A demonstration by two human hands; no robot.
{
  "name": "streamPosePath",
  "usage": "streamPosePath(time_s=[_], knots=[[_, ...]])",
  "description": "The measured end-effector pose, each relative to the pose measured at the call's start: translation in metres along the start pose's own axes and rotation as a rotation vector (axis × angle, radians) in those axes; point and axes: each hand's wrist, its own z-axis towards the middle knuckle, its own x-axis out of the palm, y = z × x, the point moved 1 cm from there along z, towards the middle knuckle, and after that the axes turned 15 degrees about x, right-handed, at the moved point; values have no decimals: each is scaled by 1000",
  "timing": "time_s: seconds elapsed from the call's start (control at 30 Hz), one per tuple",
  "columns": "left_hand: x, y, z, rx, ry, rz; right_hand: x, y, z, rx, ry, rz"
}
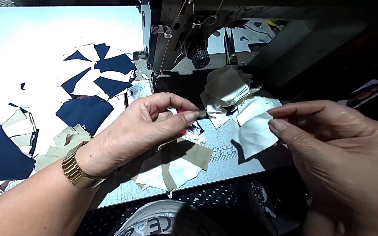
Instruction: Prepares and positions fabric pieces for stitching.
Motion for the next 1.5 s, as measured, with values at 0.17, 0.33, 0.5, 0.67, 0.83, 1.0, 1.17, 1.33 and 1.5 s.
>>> streamPosePath(time_s=[0.17, 0.33, 0.5, 0.67, 0.83, 1.0, 1.17, 1.33, 1.5], knots=[[6, -3, -1, -22, 113, -5, 23, 27, 8, -117, 157, 206], [5, -3, -2, 52, 249, 62, 50, 38, 7, -230, 265, 332], [-6, -7, 1, 62, 200, 107, 44, 22, 5, -153, 146, 195], [-8, -7, 2, 21, 145, 148, 50, 15, -7, -50, 64, 201], [-8, -5, 3, 3, 91, 188, 52, 13, -9, -66, 43, 179], [-5, -3, 2, 147, 75, 333, 40, 22, -2, -143, 69, 99], [6, -4, -3, 102, 306, 210, 63, 47, -9, -150, 165, 12], [2, -3, -1, 86, 228, 168, 56, 39, -1, -172, 213, 107], [1, -9, -1, 143, 220, 81, 52, 22, -5, 86, 240, 152]])
